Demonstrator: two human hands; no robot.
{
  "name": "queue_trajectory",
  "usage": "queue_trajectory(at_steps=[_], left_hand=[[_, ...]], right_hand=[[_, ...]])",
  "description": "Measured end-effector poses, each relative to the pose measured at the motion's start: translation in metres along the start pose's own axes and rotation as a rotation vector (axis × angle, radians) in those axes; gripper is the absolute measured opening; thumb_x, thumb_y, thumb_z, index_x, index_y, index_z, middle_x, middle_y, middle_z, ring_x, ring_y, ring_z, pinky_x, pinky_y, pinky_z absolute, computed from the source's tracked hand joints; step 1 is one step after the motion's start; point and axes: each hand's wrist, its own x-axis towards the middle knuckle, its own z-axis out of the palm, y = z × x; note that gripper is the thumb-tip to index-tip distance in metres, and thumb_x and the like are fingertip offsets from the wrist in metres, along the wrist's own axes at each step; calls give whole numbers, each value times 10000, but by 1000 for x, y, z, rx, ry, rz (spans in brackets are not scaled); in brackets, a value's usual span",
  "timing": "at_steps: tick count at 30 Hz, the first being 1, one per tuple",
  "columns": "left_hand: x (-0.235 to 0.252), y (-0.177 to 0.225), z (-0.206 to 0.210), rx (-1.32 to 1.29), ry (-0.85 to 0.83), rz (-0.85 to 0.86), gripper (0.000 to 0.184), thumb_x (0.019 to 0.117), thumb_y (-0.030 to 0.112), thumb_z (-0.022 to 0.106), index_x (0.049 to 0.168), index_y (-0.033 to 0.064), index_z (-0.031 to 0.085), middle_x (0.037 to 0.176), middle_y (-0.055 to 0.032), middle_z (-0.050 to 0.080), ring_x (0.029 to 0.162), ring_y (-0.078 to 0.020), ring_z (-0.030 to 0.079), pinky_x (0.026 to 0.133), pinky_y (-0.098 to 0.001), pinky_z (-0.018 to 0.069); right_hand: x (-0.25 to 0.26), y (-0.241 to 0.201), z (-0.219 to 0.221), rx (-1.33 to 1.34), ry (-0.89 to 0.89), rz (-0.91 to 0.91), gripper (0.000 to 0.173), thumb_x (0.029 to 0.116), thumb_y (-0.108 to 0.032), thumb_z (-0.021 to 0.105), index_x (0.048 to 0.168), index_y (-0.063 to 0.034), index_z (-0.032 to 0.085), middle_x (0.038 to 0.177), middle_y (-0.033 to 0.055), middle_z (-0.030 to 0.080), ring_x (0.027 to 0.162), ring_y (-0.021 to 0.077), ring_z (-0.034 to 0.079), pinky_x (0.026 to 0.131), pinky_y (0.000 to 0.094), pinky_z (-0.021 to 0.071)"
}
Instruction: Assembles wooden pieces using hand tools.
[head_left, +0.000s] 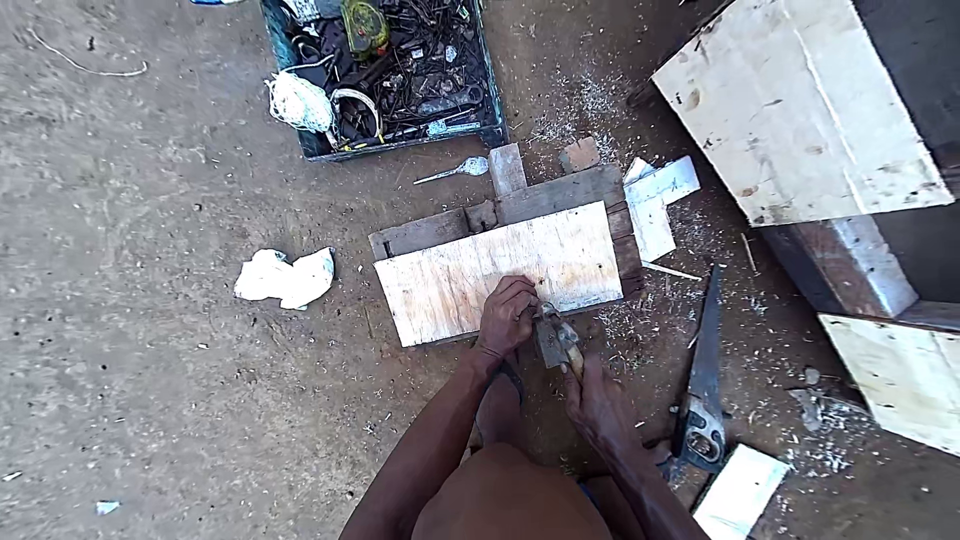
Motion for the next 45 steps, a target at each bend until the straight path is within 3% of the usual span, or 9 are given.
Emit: queue_trajectory(at_steps=[8,14,17,20,22,26,34,38,45], left_hand=[[-1,0,-1,-9,-26,-3,94,889,33,715,808,66,749,1007,-47,738,1147,-211,652,1052,-356,522],[2,0,-2,-11,-41,18,127,888,24,668,780,62,723,1002,-56,731,1149,-218,651,1042,-358,528],[0,1,-8,-69,-94,35,122,924,33,654,987,27,759,1146,-101,718,1231,-246,621,1107,-391,495],[4,1,-13,-76,-136,0,351,974,18,511,1287,5,670,1368,-142,633,1344,-257,557,1164,-403,449],[5,1,-12,-61,-122,-27,382,980,-6,482,1329,9,637,1437,-149,592,1374,-255,544,1147,-399,477],[6,2,-10,-46,-104,-17,378,966,-26,483,1313,-4,632,1453,-168,575,1369,-263,553,1119,-395,503],[5,2,-10,-56,-89,-30,388,944,-47,503,1308,-16,636,1442,-174,581,1375,-265,546,1143,-396,484],[7,3,-9,-35,-86,-12,391,943,-42,487,1302,-9,638,1443,-165,583,1379,-264,545,1149,-401,479],[5,3,-10,-44,-82,-26,376,940,-39,490,1286,-32,637,1431,-180,588,1367,-275,552,1144,-398,479]], right_hand=[[-11,-13,-17,281,273,-119,422,1069,-388,512,1091,18,625,765,64,683,657,75,667,614,254,580],[-1,-15,-1,78,9,105,451,1045,-401,513,1181,20,599,664,57,632,548,196,648,511,386,554],[-11,-30,-36,302,223,-35,423,1068,-394,509,1102,17,605,714,28,634,586,70,621,542,259,554],[-20,-33,-43,612,328,-141,391,1080,-488,454,1130,-129,602,774,10,628,623,90,625,567,299,568],[-20,-17,-12,573,338,-145,400,1083,-456,461,1139,-91,615,772,24,636,632,109,636,589,314,577],[1,-1,29,89,36,68,423,1028,-350,536,1154,49,601,695,98,659,567,235,674,536,411,574],[-16,-22,-14,625,365,-163,334,1105,-427,432,1128,-138,598,751,-21,607,631,56,618,602,256,571],[6,-6,14,84,-100,136,418,1053,-375,498,1190,11,580,723,96,661,625,253,691,591,436,584],[-9,-24,-14,384,369,-105,437,1100,-416,443,1040,-13,602,697,36,618,587,85,622,576,292,577]])
